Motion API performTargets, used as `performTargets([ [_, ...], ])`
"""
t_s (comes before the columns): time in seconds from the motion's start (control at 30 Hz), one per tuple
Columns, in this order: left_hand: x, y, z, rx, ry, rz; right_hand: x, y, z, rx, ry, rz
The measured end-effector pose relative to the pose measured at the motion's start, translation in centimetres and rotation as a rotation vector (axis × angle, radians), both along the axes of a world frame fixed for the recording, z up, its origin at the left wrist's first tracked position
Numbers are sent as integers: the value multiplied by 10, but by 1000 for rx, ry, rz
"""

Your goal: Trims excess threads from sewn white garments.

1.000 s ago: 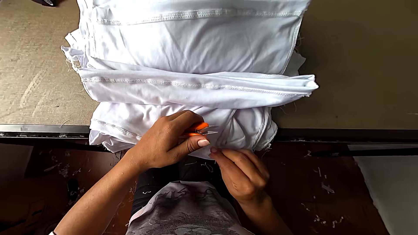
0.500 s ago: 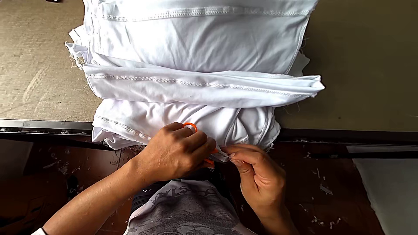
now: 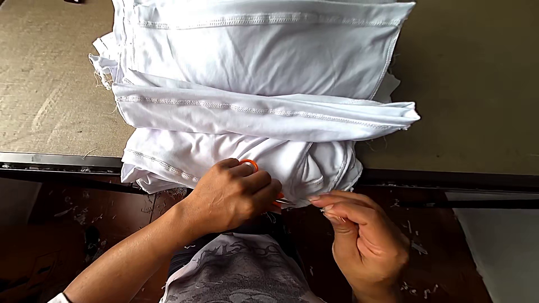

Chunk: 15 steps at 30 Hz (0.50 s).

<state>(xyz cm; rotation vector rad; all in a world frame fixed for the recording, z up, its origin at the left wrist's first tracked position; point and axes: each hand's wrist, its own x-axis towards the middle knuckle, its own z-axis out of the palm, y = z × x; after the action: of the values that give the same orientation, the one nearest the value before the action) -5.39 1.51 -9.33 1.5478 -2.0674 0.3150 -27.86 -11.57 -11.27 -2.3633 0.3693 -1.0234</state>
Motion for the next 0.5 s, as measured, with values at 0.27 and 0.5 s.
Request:
performTargets([
  [0.27, 14, 23, -13, -36, 121, 63, -17, -4, 24, -98, 372, -248],
  [0.5, 11, 12, -23, 22, -3, 119, 50, -4, -2, -68, -7, 98],
])
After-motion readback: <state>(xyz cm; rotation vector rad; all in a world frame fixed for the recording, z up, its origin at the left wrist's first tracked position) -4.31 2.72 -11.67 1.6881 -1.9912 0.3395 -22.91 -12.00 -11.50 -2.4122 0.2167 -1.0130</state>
